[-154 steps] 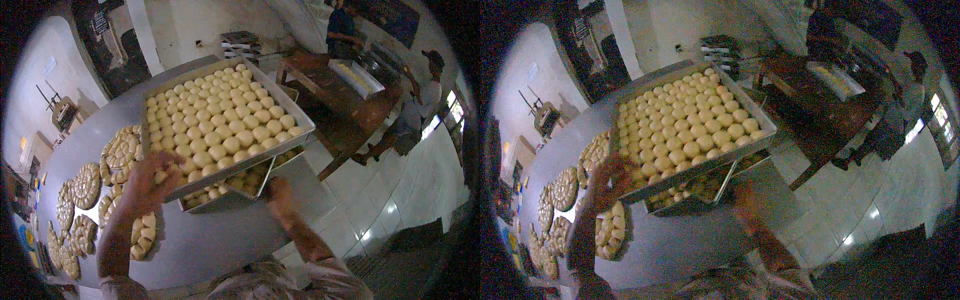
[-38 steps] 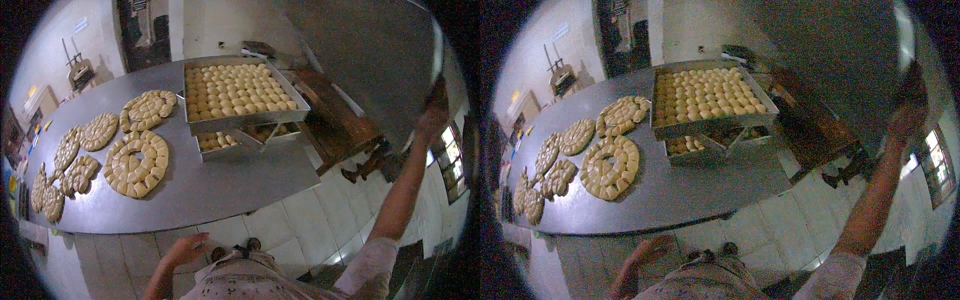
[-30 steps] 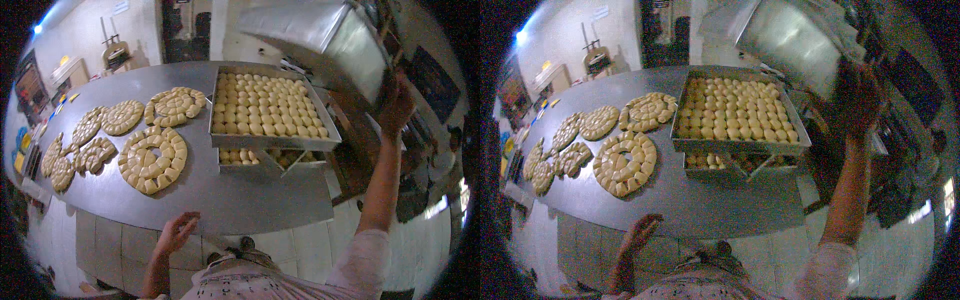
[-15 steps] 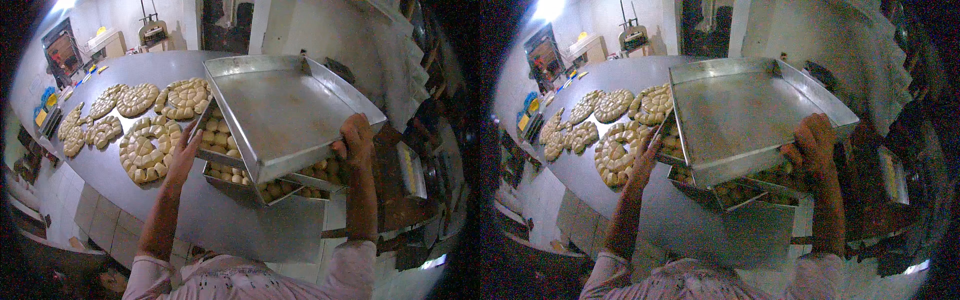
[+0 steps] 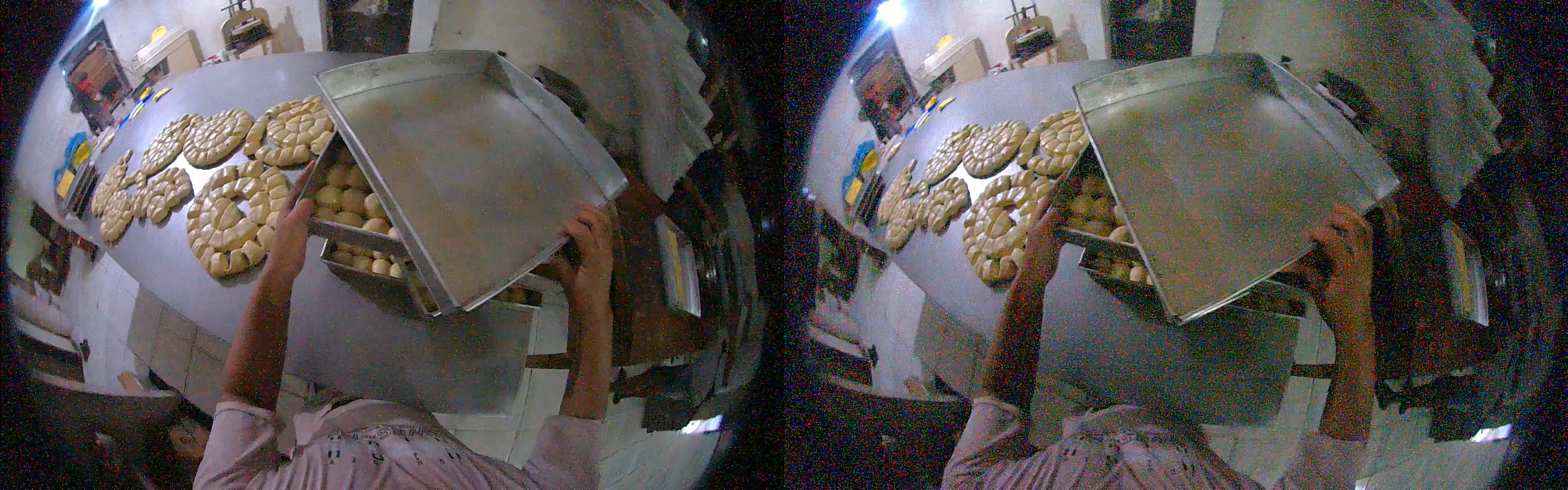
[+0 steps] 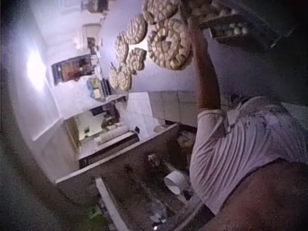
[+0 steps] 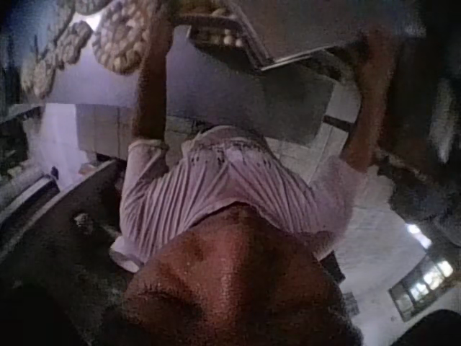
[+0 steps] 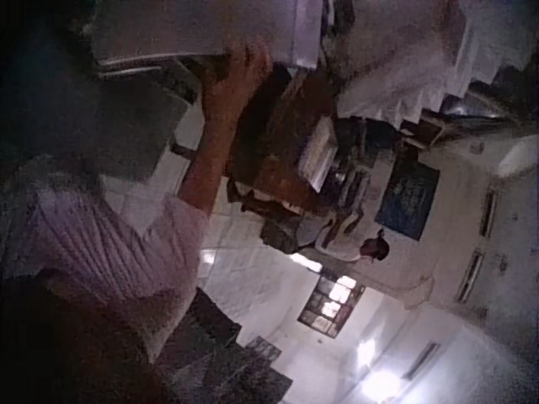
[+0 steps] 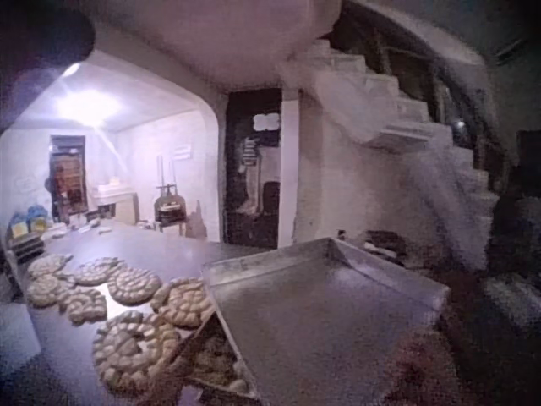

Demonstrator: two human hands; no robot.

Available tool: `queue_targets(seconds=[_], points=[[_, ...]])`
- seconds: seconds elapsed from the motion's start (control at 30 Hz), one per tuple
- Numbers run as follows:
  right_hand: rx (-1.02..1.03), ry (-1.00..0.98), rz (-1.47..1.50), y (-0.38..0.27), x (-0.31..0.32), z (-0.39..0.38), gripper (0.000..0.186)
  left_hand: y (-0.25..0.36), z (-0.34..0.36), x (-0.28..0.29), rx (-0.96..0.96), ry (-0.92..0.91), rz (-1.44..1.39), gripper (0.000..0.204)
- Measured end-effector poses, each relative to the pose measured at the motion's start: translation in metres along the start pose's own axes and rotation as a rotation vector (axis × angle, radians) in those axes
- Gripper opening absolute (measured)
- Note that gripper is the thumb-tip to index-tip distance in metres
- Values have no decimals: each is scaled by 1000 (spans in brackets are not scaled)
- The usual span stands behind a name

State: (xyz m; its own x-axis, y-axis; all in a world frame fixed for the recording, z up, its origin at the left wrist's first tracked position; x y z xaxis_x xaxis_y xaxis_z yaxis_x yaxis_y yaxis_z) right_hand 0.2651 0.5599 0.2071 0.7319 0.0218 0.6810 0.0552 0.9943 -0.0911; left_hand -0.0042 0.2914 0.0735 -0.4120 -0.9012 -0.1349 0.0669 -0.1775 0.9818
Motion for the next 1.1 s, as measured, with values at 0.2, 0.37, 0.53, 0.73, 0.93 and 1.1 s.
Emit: queue_targets(seconds=[0.2, 0.37, 0.53, 0.73, 0.93, 1.1], points=[[-115, 129, -88, -26, 16, -11, 46, 8, -12, 37, -61, 104, 125, 47], [-196, -408, 761, -129, -45, -65, 29, -13, -19, 177, -50, 464, 384, 32], [-536, -967, 1094, -249, -192, -95, 30, -39, -29, 420, 10, 902, 907, 24], [-186, -660, 97, -289, -268, -77, 51, -56, 42, 567, 342, 1000, 1444, 32], [-238, -728, -70, -284, -285, -88, 50, -98, 132, 624, 436, 1060, 1315, 56], [-311, -704, -33, -294, -284, -76, 52, -84, 153, 616, -62, 835, 920, 58]])
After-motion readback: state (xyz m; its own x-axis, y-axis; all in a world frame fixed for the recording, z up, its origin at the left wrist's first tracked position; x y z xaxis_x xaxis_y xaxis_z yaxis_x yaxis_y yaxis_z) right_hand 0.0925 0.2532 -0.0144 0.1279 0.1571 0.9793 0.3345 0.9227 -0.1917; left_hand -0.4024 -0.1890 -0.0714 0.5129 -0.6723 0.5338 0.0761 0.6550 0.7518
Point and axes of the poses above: each hand's wrist, its own z-axis towards the middle knuckle, its own x-axis out of the back of the hand, y = z × x, the point moved 9 cm from there along z, towards the middle knuckle, and after that the axes turned 6 degrees about y, right-handed, at the moved point
